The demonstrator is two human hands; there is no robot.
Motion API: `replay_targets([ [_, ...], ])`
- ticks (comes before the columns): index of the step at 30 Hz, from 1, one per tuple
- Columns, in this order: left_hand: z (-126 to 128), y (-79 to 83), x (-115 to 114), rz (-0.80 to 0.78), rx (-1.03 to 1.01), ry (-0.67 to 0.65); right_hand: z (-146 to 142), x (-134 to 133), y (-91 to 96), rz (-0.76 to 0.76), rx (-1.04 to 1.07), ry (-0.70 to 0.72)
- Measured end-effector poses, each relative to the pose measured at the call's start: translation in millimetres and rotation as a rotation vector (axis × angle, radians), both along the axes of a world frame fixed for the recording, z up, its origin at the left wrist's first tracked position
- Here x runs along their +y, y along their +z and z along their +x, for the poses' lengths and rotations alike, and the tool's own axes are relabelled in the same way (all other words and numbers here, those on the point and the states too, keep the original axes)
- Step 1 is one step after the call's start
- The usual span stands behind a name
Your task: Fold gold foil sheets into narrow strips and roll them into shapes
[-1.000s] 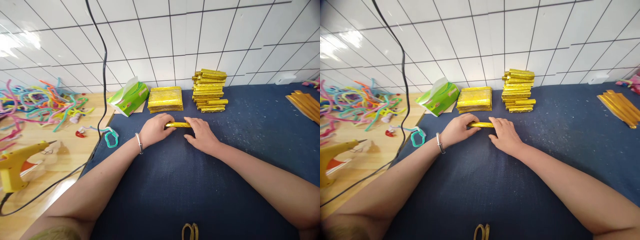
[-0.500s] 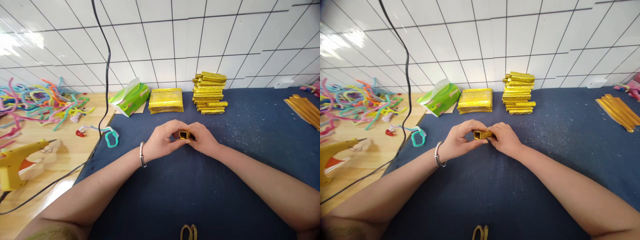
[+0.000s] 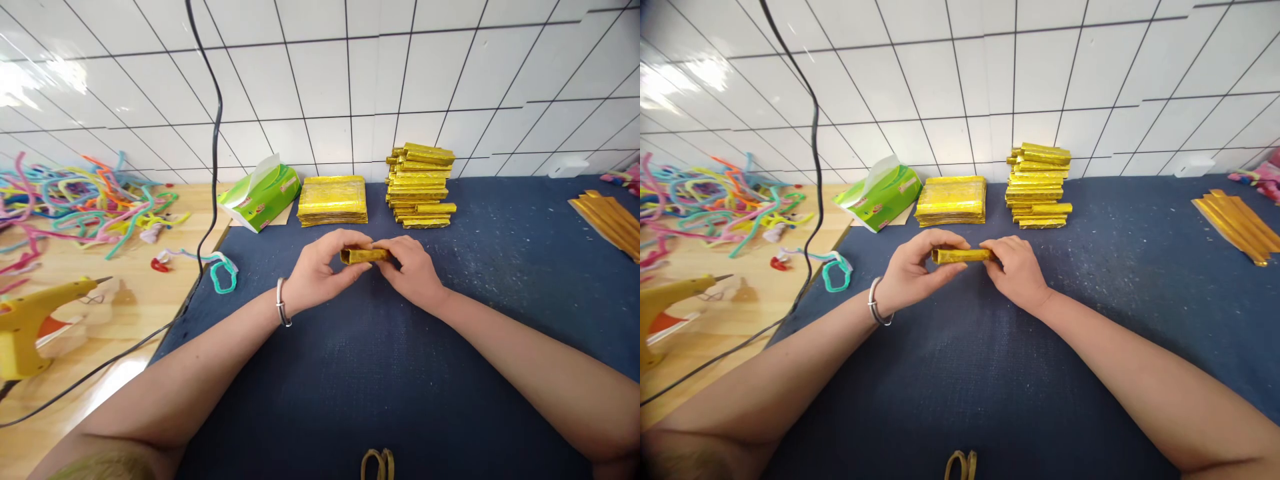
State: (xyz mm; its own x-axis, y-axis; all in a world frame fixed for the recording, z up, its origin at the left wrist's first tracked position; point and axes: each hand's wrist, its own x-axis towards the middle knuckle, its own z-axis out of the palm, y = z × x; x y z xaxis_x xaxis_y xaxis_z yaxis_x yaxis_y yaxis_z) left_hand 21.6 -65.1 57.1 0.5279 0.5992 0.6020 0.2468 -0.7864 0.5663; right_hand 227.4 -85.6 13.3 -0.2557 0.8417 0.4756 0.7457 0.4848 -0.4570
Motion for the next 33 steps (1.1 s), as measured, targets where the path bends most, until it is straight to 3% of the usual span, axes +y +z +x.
replay_targets([
  [3,-5,-14.3,16,-0.070,-0.017,0.078,1,4,-0.6,0.004,0.002,-0.078],
  [8,-16,-48.3,50,-0.208,0.250,0.107,1,9,-6.9,-0.105,-0.070,-0.171],
  [12,-21,-61.9,62,-0.343,0.189,0.072,1,9,-7.3,-0.140,-0.072,-0.182],
  [18,-22,-61.2,61,-0.390,0.173,0.041,0,9,-6.5,-0.158,-0.087,-0.179],
  [24,-20,-53.5,57,-0.212,0.331,0.081,1,9,-8.5,-0.142,-0.125,-0.116],
  [33,-14,-49.9,49,-0.181,0.309,0.010,0,7,-5.5,-0.159,-0.156,-0.080],
])
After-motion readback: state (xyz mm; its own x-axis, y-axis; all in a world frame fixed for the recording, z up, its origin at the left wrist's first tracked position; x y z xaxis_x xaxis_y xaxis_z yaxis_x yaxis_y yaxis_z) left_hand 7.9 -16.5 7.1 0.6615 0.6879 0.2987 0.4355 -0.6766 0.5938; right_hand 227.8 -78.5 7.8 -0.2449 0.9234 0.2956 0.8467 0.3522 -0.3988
